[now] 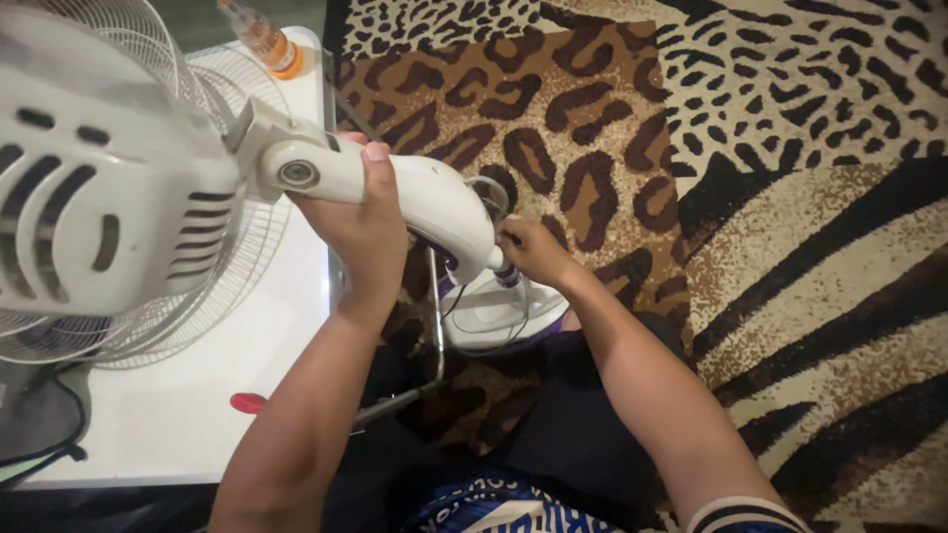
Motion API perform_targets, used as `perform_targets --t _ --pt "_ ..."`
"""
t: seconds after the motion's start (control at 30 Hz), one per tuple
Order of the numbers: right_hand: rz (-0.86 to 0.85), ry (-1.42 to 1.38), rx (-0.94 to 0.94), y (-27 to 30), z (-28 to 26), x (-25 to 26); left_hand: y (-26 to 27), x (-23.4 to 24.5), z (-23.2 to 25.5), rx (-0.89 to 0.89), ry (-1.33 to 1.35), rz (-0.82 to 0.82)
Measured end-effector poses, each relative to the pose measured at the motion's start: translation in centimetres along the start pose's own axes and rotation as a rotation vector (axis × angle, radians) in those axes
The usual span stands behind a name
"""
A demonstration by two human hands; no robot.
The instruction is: The person disassembles a white electric fan by removing the front grille, then uses a screwdriver to loosen a central nut on the rear grille. The person handles the fan body, grilles, and a screwdriver on a white table in a room with a patterned rug.
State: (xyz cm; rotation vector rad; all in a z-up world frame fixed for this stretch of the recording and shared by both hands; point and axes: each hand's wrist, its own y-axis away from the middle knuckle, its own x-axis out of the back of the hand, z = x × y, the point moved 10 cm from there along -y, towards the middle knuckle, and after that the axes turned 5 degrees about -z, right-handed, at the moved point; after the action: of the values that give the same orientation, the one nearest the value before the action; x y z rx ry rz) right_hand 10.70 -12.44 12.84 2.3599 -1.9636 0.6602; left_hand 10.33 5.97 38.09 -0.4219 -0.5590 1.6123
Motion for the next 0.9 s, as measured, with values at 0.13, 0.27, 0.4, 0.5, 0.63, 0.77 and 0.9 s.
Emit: perform_targets --t 0.13,0.27,0.4,0.5,0.63,0.77,0.9 --pt "-0.014 0.054 -0.042 0.2 0.0 -0.6 0.3 -0.7 0.9 -0.056 -0.084 -0.094" --pt "0.05 0.039 0.018 0.5 -0.2 -0.2 0.6 -1.8 0.8 -0.078 0.022 -0.107" --pt "0.037 0.039 -0.067 0.4 1.5 -0.4 1.4 -2.0 0.3 -0.038 -0.017 -0.102" --pt "0.059 0.076 0.028 0.5 1.0 -0.1 1.6 -2.0 -0.2 -0.011 0.13 -0.106" --pt "-0.022 0.08 -0.208 0.7 2.8 -0.3 1.0 -2.6 0.6 -0.077 0.144 -0.236" --pt "-0.008 0.082 -0.127 0.9 1.0 0.6 0.6 -3.4 0.8 -0.115 0.008 -0.287" --pt "0.01 0.073 -0.12 1.2 0.6 0.9 0.1 -4.7 0.5 -0.108 0.029 -0.311"
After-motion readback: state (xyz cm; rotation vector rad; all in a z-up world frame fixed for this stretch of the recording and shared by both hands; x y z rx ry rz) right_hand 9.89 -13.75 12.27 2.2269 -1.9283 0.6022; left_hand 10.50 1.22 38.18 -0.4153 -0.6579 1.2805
